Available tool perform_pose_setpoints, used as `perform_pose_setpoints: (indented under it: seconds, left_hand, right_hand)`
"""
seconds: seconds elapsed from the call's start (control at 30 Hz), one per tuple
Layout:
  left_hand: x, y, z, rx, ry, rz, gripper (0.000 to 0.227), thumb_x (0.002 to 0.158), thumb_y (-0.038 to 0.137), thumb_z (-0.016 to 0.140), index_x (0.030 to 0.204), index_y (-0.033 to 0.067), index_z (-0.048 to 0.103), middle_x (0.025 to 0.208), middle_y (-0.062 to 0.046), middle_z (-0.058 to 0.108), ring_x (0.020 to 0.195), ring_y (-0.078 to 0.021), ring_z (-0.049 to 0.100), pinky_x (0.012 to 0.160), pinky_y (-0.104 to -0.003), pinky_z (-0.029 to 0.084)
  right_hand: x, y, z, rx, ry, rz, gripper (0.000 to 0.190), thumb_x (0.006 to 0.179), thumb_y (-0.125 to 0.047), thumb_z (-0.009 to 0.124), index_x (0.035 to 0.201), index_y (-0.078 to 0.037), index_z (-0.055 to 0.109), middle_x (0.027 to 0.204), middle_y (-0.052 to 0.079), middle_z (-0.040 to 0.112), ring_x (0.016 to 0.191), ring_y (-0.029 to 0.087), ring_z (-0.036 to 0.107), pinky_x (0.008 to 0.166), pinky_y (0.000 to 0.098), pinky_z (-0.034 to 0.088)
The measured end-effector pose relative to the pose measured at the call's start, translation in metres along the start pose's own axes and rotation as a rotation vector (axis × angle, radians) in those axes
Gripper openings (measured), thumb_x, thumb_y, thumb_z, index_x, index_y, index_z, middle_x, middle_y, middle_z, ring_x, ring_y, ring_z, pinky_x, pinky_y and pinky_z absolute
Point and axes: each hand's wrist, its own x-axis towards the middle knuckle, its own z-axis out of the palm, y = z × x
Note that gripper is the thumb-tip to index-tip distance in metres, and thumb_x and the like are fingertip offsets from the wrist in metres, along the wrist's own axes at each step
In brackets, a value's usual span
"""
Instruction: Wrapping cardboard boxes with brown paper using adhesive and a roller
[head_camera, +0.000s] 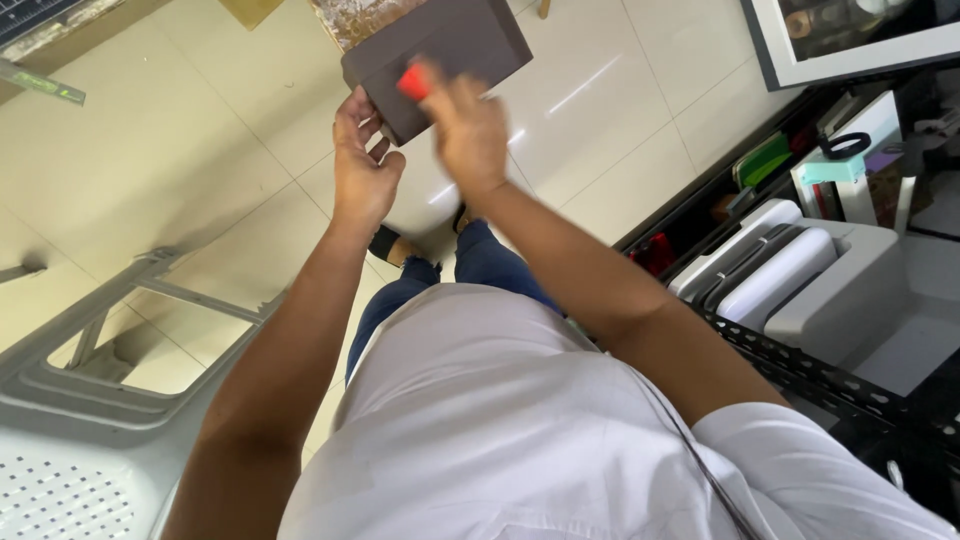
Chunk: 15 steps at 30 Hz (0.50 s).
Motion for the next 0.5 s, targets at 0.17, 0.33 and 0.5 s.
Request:
perform_pose_setpoints:
  seconds: [0.17, 0.33, 0.5]
  left_hand:
    - [0.000, -0.003, -0.002, 0.117, 0.033, -0.035, 0.074, 0.087, -0.007, 0.049, 0.155, 0.0181, 0.036, 0.140, -0.009, 0.049, 0.116, -0.0205, 0.055, 0.071, -0.019, 0.046]
    - [0.010, 0.003, 0.008, 0.021, 0.135, -0.043, 0.053, 0.091, 0.000, 0.048, 0.142, 0.0151, 0.050, 0.126, -0.004, 0.058, 0.102, -0.0132, 0.056, 0.073, -0.025, 0.050]
    - [0.011, 0.035, 0.027, 0.132, 0.273, -0.074, 0.076, 0.090, 0.038, 0.082, 0.146, 0.0065, 0.041, 0.129, -0.012, 0.050, 0.102, -0.0209, 0.063, 0.086, -0.030, 0.060]
  right_hand:
    - [0.016, 0.071, 0.006, -0.021, 0.132, 0.384, 0.037, 0.109, -0.040, 0.048, 0.145, -0.030, 0.049, 0.108, 0.006, 0.063, 0.079, 0.032, 0.065, 0.055, 0.0490, 0.052]
    - [-0.003, -0.014, 0.004, 0.028, 0.036, 0.083, 0.052, 0.106, -0.017, 0.060, 0.154, -0.028, 0.043, 0.098, 0.002, 0.060, 0.081, 0.030, 0.060, 0.067, 0.0463, 0.044]
    - [0.021, 0.093, -0.003, -0.201, 0.108, 0.247, 0.051, 0.107, -0.020, 0.065, 0.152, -0.024, 0.041, 0.103, 0.006, 0.063, 0.082, 0.024, 0.058, 0.061, 0.0394, 0.046]
